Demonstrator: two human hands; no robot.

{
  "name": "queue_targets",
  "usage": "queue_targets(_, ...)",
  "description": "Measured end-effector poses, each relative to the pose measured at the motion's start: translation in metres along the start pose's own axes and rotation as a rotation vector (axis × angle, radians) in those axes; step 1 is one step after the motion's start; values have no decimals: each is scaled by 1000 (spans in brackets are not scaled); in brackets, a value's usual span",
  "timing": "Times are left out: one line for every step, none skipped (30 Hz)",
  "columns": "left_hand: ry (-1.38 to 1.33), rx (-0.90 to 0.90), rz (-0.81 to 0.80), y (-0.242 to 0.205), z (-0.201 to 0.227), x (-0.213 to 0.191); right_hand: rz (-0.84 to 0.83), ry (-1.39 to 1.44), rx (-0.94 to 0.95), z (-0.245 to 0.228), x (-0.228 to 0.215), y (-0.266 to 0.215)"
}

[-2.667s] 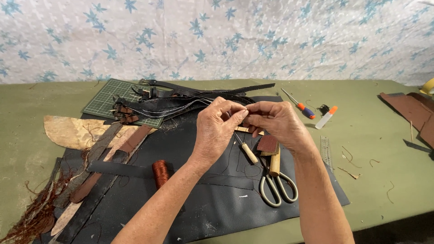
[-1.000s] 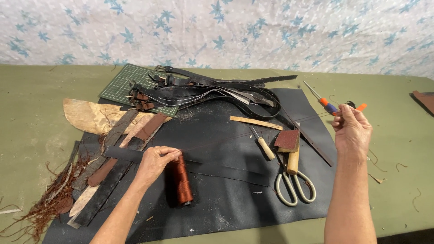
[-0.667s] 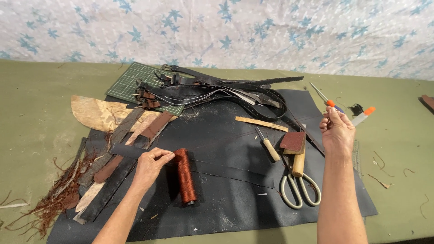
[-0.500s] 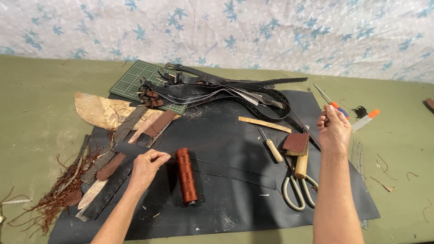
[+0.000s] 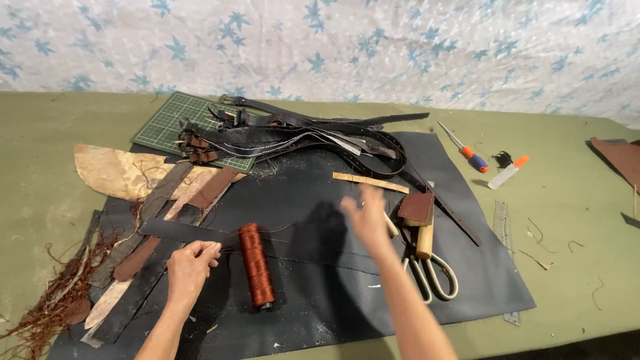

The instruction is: Preparing for leatherwork by cutting thread and threading a needle for stitching.

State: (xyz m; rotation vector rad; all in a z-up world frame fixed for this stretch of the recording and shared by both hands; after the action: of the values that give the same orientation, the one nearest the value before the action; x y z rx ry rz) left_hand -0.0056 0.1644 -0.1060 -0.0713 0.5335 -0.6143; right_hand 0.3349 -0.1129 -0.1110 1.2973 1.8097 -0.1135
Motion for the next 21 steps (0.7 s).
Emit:
queue_targets(1,-3,-3,-3,3,0,-3,-2,3,-25,-18,-21)
queue_targets(-40,-15,-2,-5,5,-1,-128,-31,83,-46,-26,-43)
queue_targets(-81,-26,-1,-8,7,-2,-253,-60,161,-67,-35,-66)
queue_targets(-80,-31,1,-8,5,-1,-258,-59,162,-58,-43,-77)
queue_targets(-118,-23,6,-9,4,-1,-151,-122,130,-51,-60,-85)
queue_targets(-158,-13,10,-9,4,0,-42,-185,97,-44,-78,-94)
queue_targets(-158,-16,11,-9,2,2,-45,-185,97,-21,-85,-109)
queue_targets(-215,-24,22,-7,0,2,39,-397,63,-2,-97,-119)
queue_targets(-272,-32,32,-6,-1,2,125,-608,26,16,-109,-130)
queue_targets(-273,-38,43,-6,-1,2,119,-603,18,27,-112,-141)
queue_targets(-311,-14,33,-6,1,3,111,-729,125,45,-119,-153)
queue_targets(-347,7,22,-7,1,4,100,-855,235,62,-126,-167)
queue_targets(-345,-3,30,-8,0,4,89,-852,228,75,-126,-173)
queue_targets(-378,-12,37,-8,0,4,74,-837,252,89,-125,-180)
queue_targets(-411,-21,45,-9,1,4,59,-822,276,104,-126,-187)
queue_targets(-407,-22,49,-8,0,4,55,-818,275,100,-129,-184)
queue_targets(-420,-22,50,-8,-1,5,-28,-779,314,101,-128,-182)
queue_targets(-434,-22,51,-8,-1,6,-109,-740,352,102,-128,-180)
queue_targets(-432,-22,54,-9,-1,5,-111,-737,350,90,-134,-172)
queue_targets(-435,-15,51,-9,0,6,-226,-743,426,84,-135,-166)
queue_targets(-438,-8,47,-9,1,6,-341,-747,503,78,-136,-161)
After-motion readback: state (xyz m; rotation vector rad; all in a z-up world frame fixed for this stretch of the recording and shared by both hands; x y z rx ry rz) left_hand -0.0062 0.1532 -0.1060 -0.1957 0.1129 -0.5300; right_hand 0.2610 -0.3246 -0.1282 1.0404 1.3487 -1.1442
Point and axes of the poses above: each hand's wrist, its own y-axis towards the middle knuckle, its own x-axis out of the palm, z = x × y, the point moved 7 cm from there along y, towards the middle knuckle
